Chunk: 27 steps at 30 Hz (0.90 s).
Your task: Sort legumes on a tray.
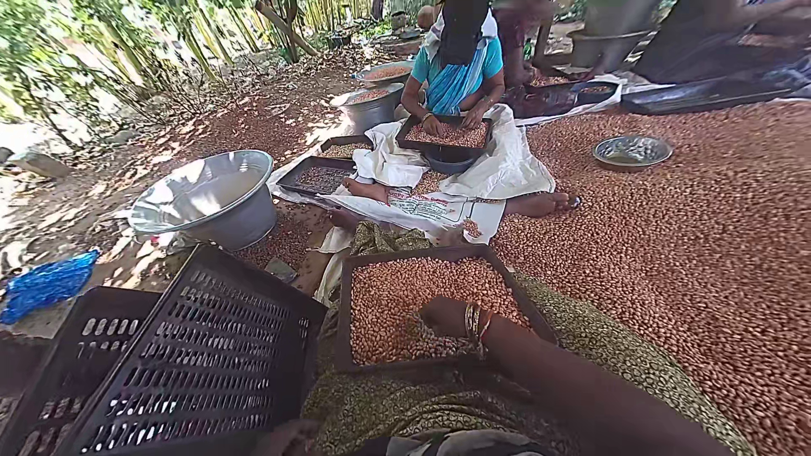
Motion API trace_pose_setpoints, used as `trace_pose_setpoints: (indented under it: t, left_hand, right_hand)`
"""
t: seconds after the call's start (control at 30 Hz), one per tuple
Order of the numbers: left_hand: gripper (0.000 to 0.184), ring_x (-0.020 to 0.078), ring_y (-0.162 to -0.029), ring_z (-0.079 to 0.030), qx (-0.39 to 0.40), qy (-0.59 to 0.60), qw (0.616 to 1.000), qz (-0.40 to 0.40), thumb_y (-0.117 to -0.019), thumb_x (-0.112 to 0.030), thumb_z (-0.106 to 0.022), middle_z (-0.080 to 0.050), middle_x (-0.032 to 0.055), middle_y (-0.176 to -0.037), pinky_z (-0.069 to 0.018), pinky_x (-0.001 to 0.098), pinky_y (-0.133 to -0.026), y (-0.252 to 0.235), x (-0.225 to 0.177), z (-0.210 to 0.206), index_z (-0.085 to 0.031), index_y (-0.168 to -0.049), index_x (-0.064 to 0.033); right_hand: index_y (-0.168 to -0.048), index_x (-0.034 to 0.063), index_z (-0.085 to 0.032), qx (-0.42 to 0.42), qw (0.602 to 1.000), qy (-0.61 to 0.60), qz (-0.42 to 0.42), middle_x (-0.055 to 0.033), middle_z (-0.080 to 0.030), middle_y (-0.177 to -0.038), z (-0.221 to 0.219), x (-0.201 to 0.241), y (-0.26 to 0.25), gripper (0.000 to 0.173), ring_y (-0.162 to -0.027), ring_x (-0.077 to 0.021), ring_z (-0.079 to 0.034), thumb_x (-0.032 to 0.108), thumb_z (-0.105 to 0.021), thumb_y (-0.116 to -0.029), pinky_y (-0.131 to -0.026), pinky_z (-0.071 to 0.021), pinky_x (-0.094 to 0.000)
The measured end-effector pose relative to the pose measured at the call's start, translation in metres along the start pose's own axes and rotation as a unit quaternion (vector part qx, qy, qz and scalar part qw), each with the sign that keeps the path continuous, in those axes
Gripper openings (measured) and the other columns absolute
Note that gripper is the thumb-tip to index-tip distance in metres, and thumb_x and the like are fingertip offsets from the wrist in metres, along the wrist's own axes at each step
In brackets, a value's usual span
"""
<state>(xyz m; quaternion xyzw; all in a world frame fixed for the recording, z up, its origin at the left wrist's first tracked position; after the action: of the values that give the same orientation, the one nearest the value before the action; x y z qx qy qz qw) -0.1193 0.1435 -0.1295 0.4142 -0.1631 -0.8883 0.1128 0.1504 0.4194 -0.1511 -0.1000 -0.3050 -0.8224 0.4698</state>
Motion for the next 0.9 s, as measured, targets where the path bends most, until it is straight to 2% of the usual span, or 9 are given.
trace_pose_setpoints:
  t: [0.17,0.23,0.3,0.33,0.4,0.53,0.67,0.8,0.9]
  left_hand:
    - [0.026,0.0209,-0.091,-0.072,-0.066,-0.050,0.989,-0.124,-0.0986,-0.009,-0.062,-0.073,0.0151,-0.107,-0.0595,0.0375,-0.087,-0.051,-0.079,0.014,-0.071,-0.121,0.0011]
    - [0.031,0.0238,-0.097,-0.072,-0.035,-0.109,0.985,-0.127,-0.1014,-0.015,-0.062,-0.072,0.0156,-0.112,-0.0585,0.0396,-0.090,-0.078,-0.103,0.011,-0.067,-0.128,0.0001]
    - [0.040,0.0305,-0.114,-0.067,0.036,-0.181,0.980,-0.079,-0.1061,-0.022,-0.057,-0.067,0.0197,-0.126,-0.0515,0.0458,-0.104,-0.102,-0.124,0.005,-0.059,-0.139,0.0007]
    - [0.044,0.0335,-0.123,-0.063,0.065,-0.211,0.974,-0.050,-0.1075,-0.025,-0.055,-0.064,0.0216,-0.133,-0.0470,0.0487,-0.110,-0.113,-0.131,0.001,-0.056,-0.142,0.0014]
    - [0.048,0.0372,-0.136,-0.054,0.084,-0.265,0.960,0.022,-0.1081,-0.031,-0.053,-0.054,0.0239,-0.146,-0.0420,0.0525,-0.114,-0.137,-0.137,-0.003,-0.054,-0.144,0.0017]
    - [0.055,0.0446,-0.138,-0.049,0.055,-0.304,0.943,0.124,-0.1061,-0.031,-0.055,-0.033,0.0283,-0.160,-0.0463,0.0558,-0.110,-0.175,-0.130,-0.016,-0.048,-0.147,0.0044]
    - [0.074,0.0507,-0.143,-0.040,0.100,-0.348,0.925,0.116,-0.0986,-0.031,-0.067,-0.033,0.0329,-0.158,-0.0445,0.0602,-0.109,-0.186,-0.129,-0.040,-0.035,-0.155,0.0045]
    - [0.065,0.0493,-0.131,-0.054,0.205,-0.382,0.898,0.068,-0.1006,-0.034,-0.064,-0.036,0.0315,-0.157,-0.0486,0.0612,-0.104,-0.176,-0.150,-0.055,-0.043,-0.152,-0.0002]
    - [0.058,0.0466,-0.141,-0.046,0.268,-0.413,0.871,-0.007,-0.1059,-0.031,-0.057,-0.040,0.0290,-0.157,-0.0402,0.0622,-0.111,-0.175,-0.193,-0.054,-0.041,-0.156,-0.0064]
  right_hand:
    - [-0.104,-0.0090,-0.071,0.123,0.983,0.137,-0.022,-0.0295,-0.069,-0.103,0.032,0.020,-0.017,0.021,-0.099,-0.0480,-0.067,0.008,-0.061,-0.0995,-0.088,-0.0494,-0.0672]
    - [-0.107,-0.0116,-0.070,-0.048,0.997,0.015,0.057,-0.0271,-0.071,-0.102,0.065,0.044,-0.015,0.022,-0.094,-0.0385,-0.070,0.007,-0.064,-0.0989,-0.090,-0.0527,-0.0575]
    - [-0.127,-0.0087,-0.062,-0.223,0.945,-0.217,0.106,-0.0189,-0.070,-0.116,0.090,0.060,-0.010,0.031,-0.090,-0.0163,-0.071,0.011,-0.061,-0.1032,-0.088,-0.0590,-0.0332]
    - [-0.128,-0.0064,-0.061,-0.264,0.915,-0.284,0.109,-0.0160,-0.070,-0.116,0.093,0.063,-0.009,0.031,-0.088,-0.0125,-0.072,0.013,-0.060,-0.1046,-0.085,-0.0605,-0.0290]
    - [-0.123,-0.0067,-0.066,-0.223,0.942,-0.233,0.088,-0.0190,-0.071,-0.109,0.081,0.058,-0.011,0.028,-0.086,-0.0198,-0.070,0.012,-0.056,-0.1055,-0.084,-0.0580,-0.0356]
    - [-0.133,0.0029,-0.067,0.010,1.000,-0.010,0.000,-0.0257,-0.070,-0.121,0.007,0.009,-0.033,0.031,-0.114,-0.0441,-0.067,0.011,-0.060,-0.1030,-0.101,-0.0486,-0.0631]
    - [-0.148,0.0139,-0.056,-0.034,0.989,-0.018,-0.144,-0.0246,-0.068,-0.127,0.000,-0.042,-0.002,0.047,-0.118,-0.0458,-0.065,0.008,-0.056,-0.1013,-0.100,-0.0492,-0.0666]
    - [-0.117,-0.0037,-0.071,-0.015,0.998,-0.041,-0.035,-0.0244,-0.072,-0.106,-0.004,-0.046,0.023,0.023,-0.104,-0.0411,-0.069,0.009,-0.066,-0.0984,-0.098,-0.0495,-0.0597]
    - [-0.106,-0.0053,-0.074,0.019,0.999,-0.042,0.002,-0.0242,-0.073,-0.104,-0.021,-0.044,0.020,0.017,-0.103,-0.0409,-0.069,0.008,-0.072,-0.0948,-0.098,-0.0494,-0.0602]
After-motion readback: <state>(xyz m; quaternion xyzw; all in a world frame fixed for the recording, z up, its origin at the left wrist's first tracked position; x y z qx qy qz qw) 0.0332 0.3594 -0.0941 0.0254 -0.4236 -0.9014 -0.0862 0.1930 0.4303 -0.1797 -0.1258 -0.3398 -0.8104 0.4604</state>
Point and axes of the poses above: each hand's wrist, its own y-axis away from the middle knuckle, its own z-axis out of the back of the hand, x = y × z, the point moved 4 cm from there along -y, towards the middle knuckle
